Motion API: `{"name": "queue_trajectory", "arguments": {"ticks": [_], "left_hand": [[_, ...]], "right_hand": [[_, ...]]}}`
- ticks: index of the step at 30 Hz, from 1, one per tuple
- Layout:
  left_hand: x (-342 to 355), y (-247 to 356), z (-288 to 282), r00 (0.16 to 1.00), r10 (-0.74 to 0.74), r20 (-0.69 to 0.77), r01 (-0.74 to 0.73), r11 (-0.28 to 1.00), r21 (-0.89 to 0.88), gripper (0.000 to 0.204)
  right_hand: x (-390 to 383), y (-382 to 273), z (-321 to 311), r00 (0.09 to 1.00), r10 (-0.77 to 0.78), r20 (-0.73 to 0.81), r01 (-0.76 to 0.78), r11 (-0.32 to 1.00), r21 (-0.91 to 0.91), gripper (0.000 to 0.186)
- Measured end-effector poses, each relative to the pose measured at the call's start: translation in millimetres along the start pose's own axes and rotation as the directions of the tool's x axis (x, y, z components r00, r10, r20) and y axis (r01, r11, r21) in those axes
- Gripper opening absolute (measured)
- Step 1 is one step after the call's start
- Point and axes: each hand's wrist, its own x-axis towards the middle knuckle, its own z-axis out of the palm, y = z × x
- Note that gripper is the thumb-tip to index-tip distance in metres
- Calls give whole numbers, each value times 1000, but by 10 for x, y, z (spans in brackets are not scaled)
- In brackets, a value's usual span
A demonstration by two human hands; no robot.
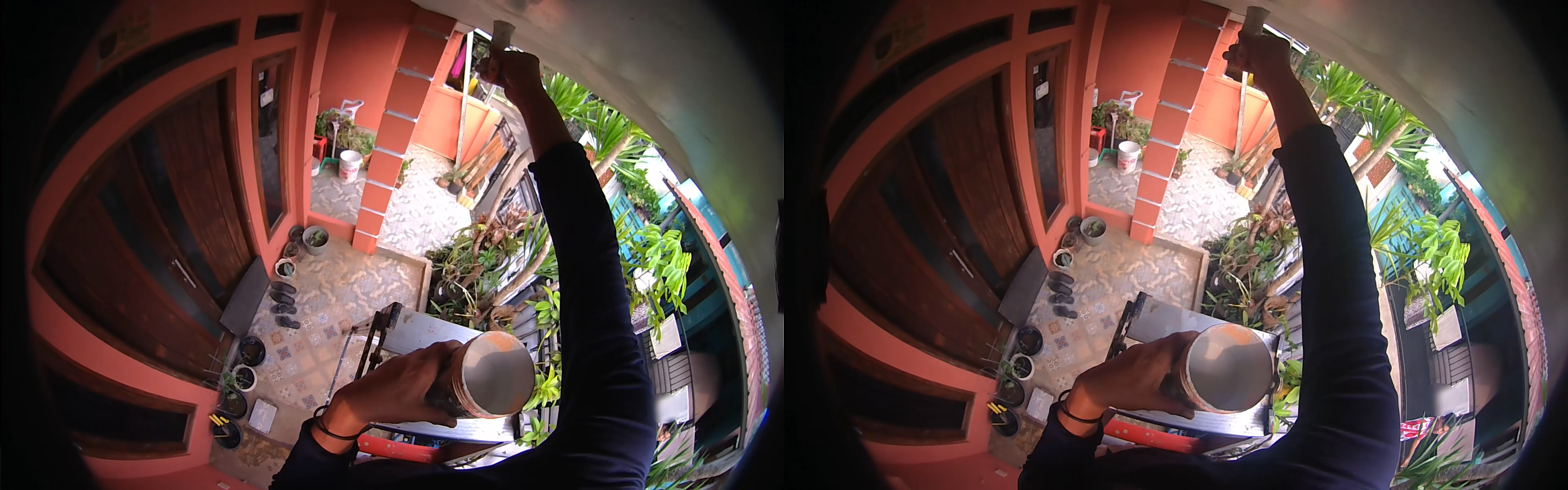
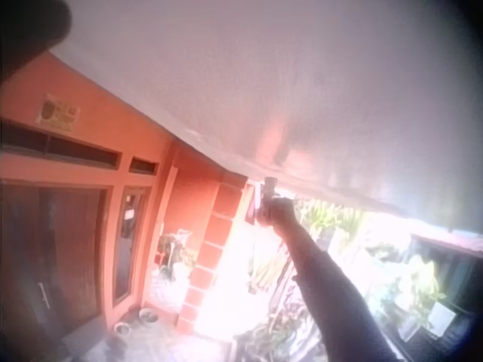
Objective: The person stands on a ladder and uses a paintbrush to apply white paint to a ceiling overhang. They repeatedly dip the brush into a paint can and stroke the ceiling surface.
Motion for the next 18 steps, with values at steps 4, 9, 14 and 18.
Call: {"name": "queue_trajectory", "arguments": {"ticks": [4,9,14,18], "left_hand": [[-20,-40,12,999,32,5,-32,999,-41,110],[-28,-51,41,999,41,-4,-41,999,17,110],[-30,-56,49,999,30,-16,-30,999,45,108],[-46,-31,45,1000,13,-5,-12,998,54,107]], "right_hand": [[-260,-438,136,932,-358,63,361,931,-53,22],[-1019,-607,318,947,-320,-26,321,940,118,24],[-1731,-513,233,901,-434,7,433,900,-48,25],[-1541,-260,0,833,-550,-59,515,811,-278,21]]}}
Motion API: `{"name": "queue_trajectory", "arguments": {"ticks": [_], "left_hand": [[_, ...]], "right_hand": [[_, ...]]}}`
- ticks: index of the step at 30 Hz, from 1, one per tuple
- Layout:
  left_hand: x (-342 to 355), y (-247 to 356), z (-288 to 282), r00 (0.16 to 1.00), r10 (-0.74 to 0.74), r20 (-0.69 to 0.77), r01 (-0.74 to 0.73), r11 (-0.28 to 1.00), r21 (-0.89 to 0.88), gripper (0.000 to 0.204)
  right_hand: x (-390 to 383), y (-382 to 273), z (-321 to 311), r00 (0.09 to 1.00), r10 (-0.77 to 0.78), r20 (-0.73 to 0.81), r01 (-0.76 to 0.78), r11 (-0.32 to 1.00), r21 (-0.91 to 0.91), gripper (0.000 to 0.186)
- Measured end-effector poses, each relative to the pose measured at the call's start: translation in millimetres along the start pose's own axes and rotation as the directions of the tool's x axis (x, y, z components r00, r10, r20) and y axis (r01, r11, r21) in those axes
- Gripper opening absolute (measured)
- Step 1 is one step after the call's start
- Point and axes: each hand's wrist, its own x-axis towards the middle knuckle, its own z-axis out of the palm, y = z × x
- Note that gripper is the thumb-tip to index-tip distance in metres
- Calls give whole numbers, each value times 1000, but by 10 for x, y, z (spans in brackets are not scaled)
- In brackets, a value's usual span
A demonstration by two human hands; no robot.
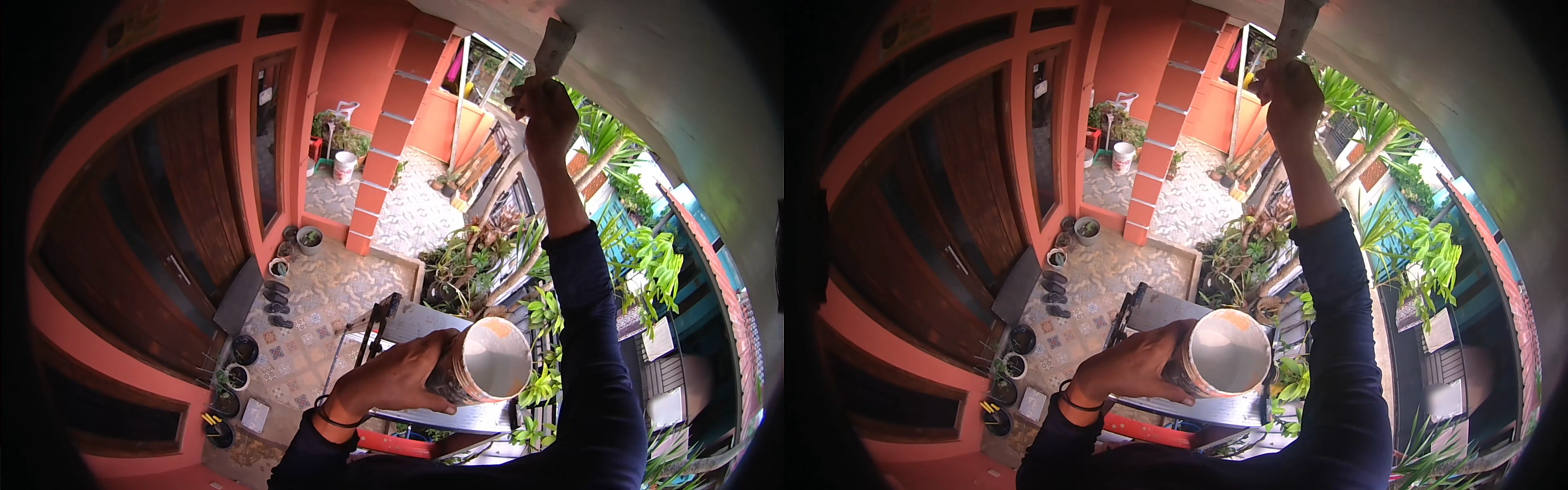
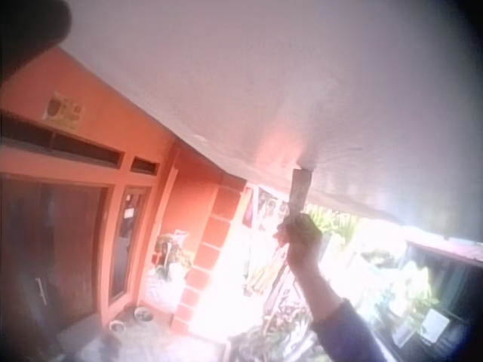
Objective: The person stands on a ladder and uses a paintbrush to apply white paint to a ceiling overhang. They repeatedly dip the brush into a paint can and stroke the ceiling surface.
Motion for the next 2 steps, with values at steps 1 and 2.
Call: {"name": "queue_trajectory", "arguments": {"ticks": [1,2], "left_hand": [[8,4,-10,1000,20,-5,-20,1000,-15,108],[15,1,-29,1000,4,26,-3,999,-32,110]], "right_hand": [[118,163,-34,1000,-27,1,27,996,-90,20],[268,335,-59,998,-55,6,55,982,-180,19]]}}
